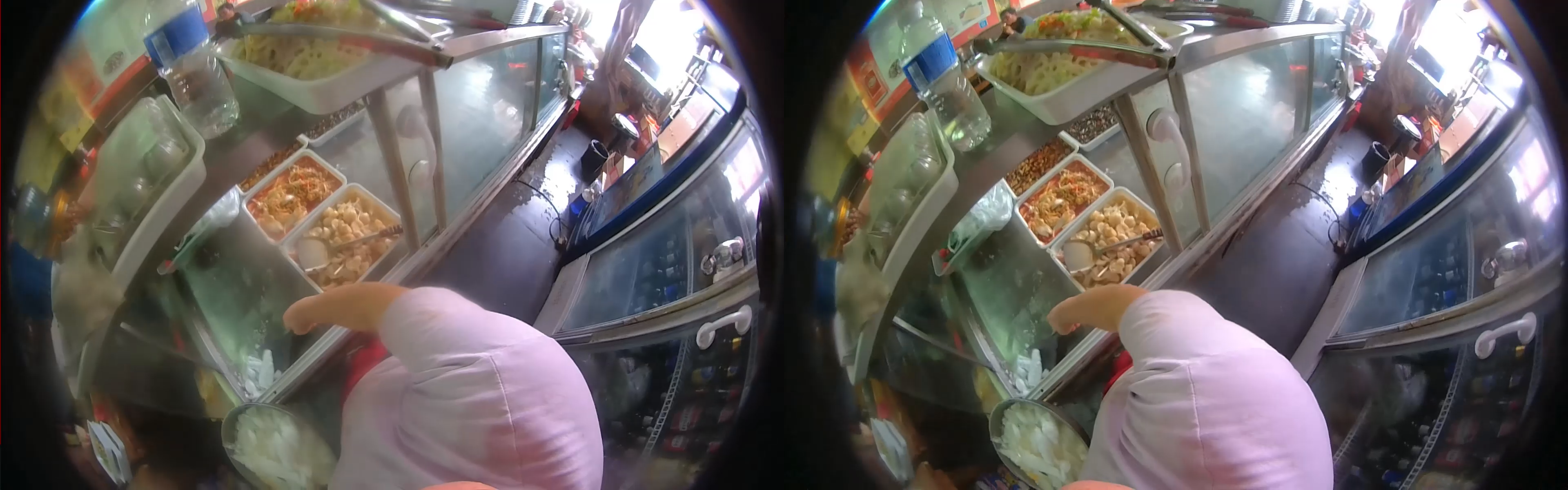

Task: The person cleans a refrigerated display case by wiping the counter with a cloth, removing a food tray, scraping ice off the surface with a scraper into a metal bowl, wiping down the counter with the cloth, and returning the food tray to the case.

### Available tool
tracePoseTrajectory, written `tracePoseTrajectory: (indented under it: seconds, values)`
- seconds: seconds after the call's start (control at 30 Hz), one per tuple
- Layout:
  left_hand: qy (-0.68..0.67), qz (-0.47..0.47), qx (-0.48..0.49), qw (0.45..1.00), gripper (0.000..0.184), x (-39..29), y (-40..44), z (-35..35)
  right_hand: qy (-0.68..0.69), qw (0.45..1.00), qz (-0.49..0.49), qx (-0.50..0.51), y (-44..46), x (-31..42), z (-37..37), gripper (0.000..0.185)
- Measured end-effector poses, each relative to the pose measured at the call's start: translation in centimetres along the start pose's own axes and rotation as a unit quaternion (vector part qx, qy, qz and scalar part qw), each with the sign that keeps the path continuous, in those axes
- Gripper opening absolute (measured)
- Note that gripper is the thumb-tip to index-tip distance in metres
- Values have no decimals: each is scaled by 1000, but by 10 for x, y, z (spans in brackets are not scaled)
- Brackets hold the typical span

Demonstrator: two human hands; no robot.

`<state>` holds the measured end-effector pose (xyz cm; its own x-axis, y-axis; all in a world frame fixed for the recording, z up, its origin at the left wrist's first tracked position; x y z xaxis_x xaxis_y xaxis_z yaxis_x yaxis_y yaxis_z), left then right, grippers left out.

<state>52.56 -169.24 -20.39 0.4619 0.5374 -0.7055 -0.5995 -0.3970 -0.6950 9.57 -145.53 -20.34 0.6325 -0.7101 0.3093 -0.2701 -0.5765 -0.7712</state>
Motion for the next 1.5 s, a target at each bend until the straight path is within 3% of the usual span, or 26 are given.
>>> tracePoseTrajectory:
  seconds: [0.07, 0.13, 0.2, 0.23, 0.27, 0.3, 0.33, 0.37, 0.4, 0.43, 0.47, 0.63, 0.73, 0.77, 0.9, 1.03, 1.13, 1.33, 1.47, 1.5]
  values:
    - [0, 8, -2, 1000, 48, -3, -15, -9, 120, 991, -14, -63, 2, 24, -3, 26]
    - [9, 36, 3, 999, 46, -7, -40, -20, 84, 987, -19, -134, -25, 49, -10, 28]
    - [8, 84, 9, 996, 45, -7, -77, -13, 109, 983, 4, -146, 8, 51, -3, 26]
    - [-117, 117, -65, 984, 41, -1, -92, 2, 109, 984, 3, -137, -12, 60, -13, 26]
    - [-203, 129, 15, 971, 39, -12, -102, 32, 130, 974, 24, -182, 19, 56, -7, 24]
    - [-265, 103, -8, 959, 44, 1, -99, 27, 119, 972, 5, -202, 40, 57, -1, 25]
    - [-329, 79, -35, 940, 49, 15, -97, 22, 102, 989, 39, -98, 34, 67, -2, 37]
    - [-390, 59, -66, 917, 55, 28, -95, 19, 101, 989, 20, -107, 37, 76, -1, 40]
    - [-363, 97, -97, 921, 61, 5, -112, 41, 110, 984, 27, -135, 38, 77, -3, 41]
    - [-370, 108, -80, 919, 65, 28, -105, 26, 103, 984, 16, -146, 37, 80, -3, 41]
    - [-414, 136, -100, 895, 58, 30, -106, 31, 101, 982, 10, -163, 36, 78, -6, 40]
    - [-400, 165, -151, 889, 55, 13, -119, 54, 143, 972, -61, -177, 38, 69, -4, 38]
    - [-374, 160, -160, 899, 52, 12, -116, 59, 176, 961, -81, -196, 28, 61, -6, 39]
    - [-365, 145, -166, 904, 66, 26, -108, 51, 186, 960, -82, -193, 22, 58, -10, 39]
    - [-355, 112, -200, 906, 56, 27, -95, 57, 175, 957, -90, -212, -4, 39, -37, 41]
    - [-349, 100, -172, 916, 53, 20, -69, 74, 95, 937, -164, -294, -78, 44, -85, 38]
    - [-354, 89, -153, 918, 51, 2, -54, 97, 96, 932, -179, -302, -147, 71, -114, 36]
    - [-384, 106, -97, 912, 43, -18, -27, 134, -196, 840, -209, -462, -210, 92, -115, 42]
    - [-389, 86, -94, 912, 46, -17, -26, 141, -88, 831, -206, -509, -210, 65, -131, 38]
    - [-391, 77, -101, 911, 49, -20, -33, 143, -57, 853, -161, -493, -204, 54, -139, 34]
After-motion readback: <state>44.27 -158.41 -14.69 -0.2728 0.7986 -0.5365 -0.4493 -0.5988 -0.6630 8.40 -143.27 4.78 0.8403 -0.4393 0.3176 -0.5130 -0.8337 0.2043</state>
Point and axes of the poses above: each hand's wrist, its own y-axis towards the middle knuckle, its own z-axis out of the palm, x = y × z, the point moved 7 cm from there along y, towards the middle knuckle, and after that the axes turned 12 degrees about x, right-handed, at the moved point
